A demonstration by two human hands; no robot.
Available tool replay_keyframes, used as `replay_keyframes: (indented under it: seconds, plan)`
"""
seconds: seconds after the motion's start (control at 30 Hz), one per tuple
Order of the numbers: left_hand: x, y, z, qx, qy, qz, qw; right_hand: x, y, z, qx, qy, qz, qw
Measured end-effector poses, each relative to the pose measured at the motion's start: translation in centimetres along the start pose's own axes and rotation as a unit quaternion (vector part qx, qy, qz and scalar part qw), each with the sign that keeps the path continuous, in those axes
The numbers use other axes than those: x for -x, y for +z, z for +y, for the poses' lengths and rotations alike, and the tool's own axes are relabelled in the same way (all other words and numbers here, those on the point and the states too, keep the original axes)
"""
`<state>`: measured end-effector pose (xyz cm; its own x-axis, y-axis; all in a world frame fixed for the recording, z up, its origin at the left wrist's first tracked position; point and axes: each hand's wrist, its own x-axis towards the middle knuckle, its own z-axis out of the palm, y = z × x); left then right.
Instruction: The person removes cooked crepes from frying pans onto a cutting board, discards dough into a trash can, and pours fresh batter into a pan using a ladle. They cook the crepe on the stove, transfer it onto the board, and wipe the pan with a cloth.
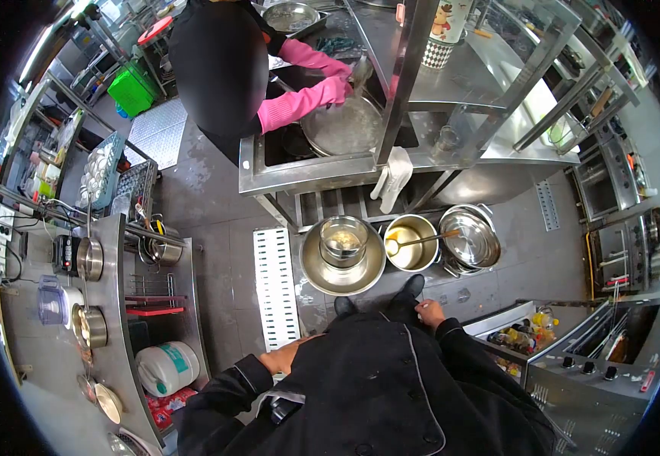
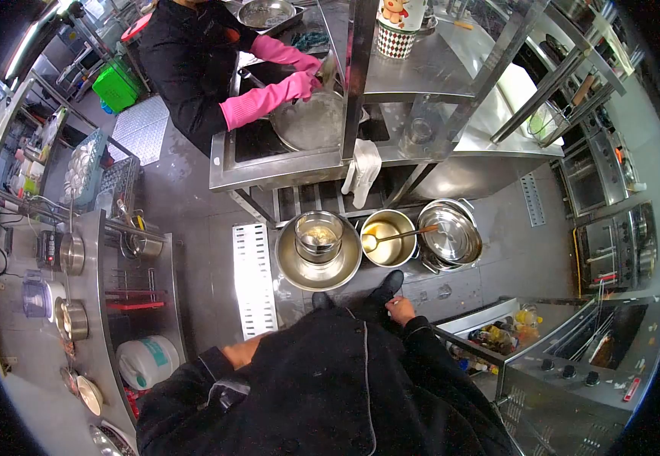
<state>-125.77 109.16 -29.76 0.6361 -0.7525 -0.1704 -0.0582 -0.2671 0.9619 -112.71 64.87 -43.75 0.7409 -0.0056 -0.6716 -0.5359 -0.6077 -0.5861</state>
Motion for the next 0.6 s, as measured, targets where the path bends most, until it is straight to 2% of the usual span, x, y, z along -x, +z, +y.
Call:
replay_keyframes:
  seconds: [0.07,0.23,0.37,0.47,0.6]
  plan:
    - [-0.2,0.0,0.0,0.04,-0.044,-0.01,0.998,-0.1,-0.1,0.1,-0.01,-0.002,-0.007,1.0]
    - [-0.4,-0.4,1.1,0.042,-0.06,-0.005,0.997,-0.5,0.1,0.4,0.016,-0.006,-0.001,1.0]
    - [-0.2,-0.2,0.5,0.039,-0.043,0.005,0.998,-0.4,0.1,0.1,0.009,-0.005,-0.001,1.0]
    - [0.1,-0.1,0.2,-0.041,0.048,0.023,0.998,-0.3,-0.1,-0.2,0.007,0.019,-0.013,1.0]
    - [-0.1,-0.4,1.1,-0.005,0.041,0.033,0.999,-0.3,-0.1,-0.1,0.014,0.003,-0.012,1.0]
